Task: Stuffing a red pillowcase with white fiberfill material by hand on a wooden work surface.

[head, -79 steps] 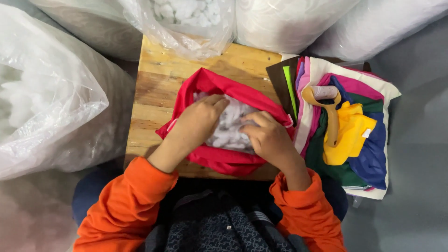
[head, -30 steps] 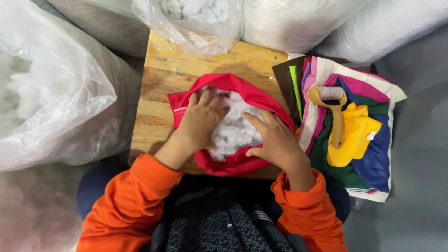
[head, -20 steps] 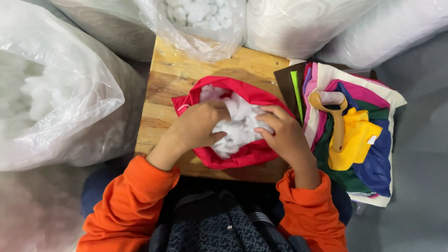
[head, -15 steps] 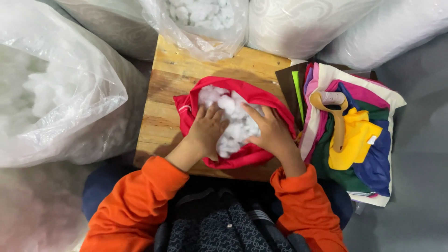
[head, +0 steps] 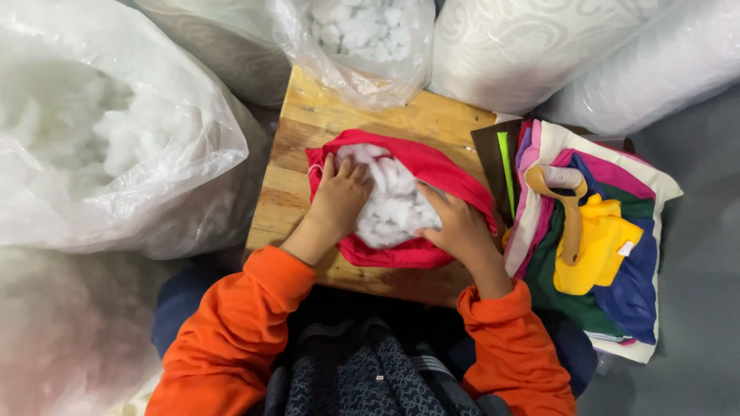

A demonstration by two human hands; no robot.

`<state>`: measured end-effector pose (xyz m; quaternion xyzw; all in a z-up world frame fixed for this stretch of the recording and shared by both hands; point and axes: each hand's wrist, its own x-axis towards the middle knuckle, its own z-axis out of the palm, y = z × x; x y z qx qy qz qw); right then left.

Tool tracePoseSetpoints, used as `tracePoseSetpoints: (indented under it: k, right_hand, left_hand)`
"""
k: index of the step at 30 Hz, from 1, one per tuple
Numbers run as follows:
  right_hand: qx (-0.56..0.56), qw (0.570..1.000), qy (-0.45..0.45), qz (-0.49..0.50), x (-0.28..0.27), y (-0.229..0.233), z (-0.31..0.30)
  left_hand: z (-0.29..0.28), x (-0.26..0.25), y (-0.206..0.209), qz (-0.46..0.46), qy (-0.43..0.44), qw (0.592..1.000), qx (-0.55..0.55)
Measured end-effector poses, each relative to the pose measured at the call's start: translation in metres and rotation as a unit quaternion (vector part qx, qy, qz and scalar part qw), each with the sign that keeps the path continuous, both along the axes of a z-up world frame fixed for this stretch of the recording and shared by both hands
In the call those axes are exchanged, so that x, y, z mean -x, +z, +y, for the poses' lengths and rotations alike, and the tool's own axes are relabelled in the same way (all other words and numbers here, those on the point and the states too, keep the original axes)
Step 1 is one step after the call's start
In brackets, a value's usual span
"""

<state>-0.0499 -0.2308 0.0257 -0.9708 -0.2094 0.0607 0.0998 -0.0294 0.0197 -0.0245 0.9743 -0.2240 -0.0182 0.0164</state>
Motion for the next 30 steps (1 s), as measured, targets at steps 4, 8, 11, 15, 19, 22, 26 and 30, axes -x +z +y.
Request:
tracePoseSetpoints:
  k: [4, 8, 11, 15, 19, 22, 26, 30]
  right_hand:
    - [-0.062, 0.989, 0.042, -0.130, -0.002, 0.014, 0.008]
    - [-0.059, 0.981, 0.094, -0.160, -0.015, 0.013, 0.014]
    - [-0.096, 0.967, 0.118, -0.204, -0.010, 0.065, 0.052]
    - [-0.294, 0.931, 0.139, -0.164, 0.019, 0.140, 0.132]
    - [-0.332, 0.885, 0.288, -0.153, 0.002, 0.160, 0.244]
    - [-0.402, 0.839, 0.365, -0.043, -0.037, 0.117, 0.325]
    - [-0.208, 0.931, 0.294, 0.061, -0.061, 0.086, 0.389]
    - [0.077, 0.965, 0.225, 0.111, -0.051, 0.075, 0.418]
  left_hand:
    - [0.015, 0.003, 0.024, -0.058, 0.014, 0.997, 0.040]
    - [0.021, -0.006, 0.022, -0.002, 0.007, 0.999, 0.046]
    - [0.044, 0.001, 0.061, -0.037, -0.037, 0.988, 0.144]
    - [0.109, 0.023, 0.130, -0.219, -0.009, 0.900, 0.377]
    - [0.191, 0.054, 0.172, -0.330, 0.151, 0.824, 0.435]
    - [0.232, 0.065, 0.141, -0.281, 0.296, 0.820, 0.401]
    - [0.242, 0.073, 0.101, -0.142, 0.416, 0.864, 0.248]
    - [0.239, 0.070, 0.078, -0.098, 0.422, 0.842, 0.320]
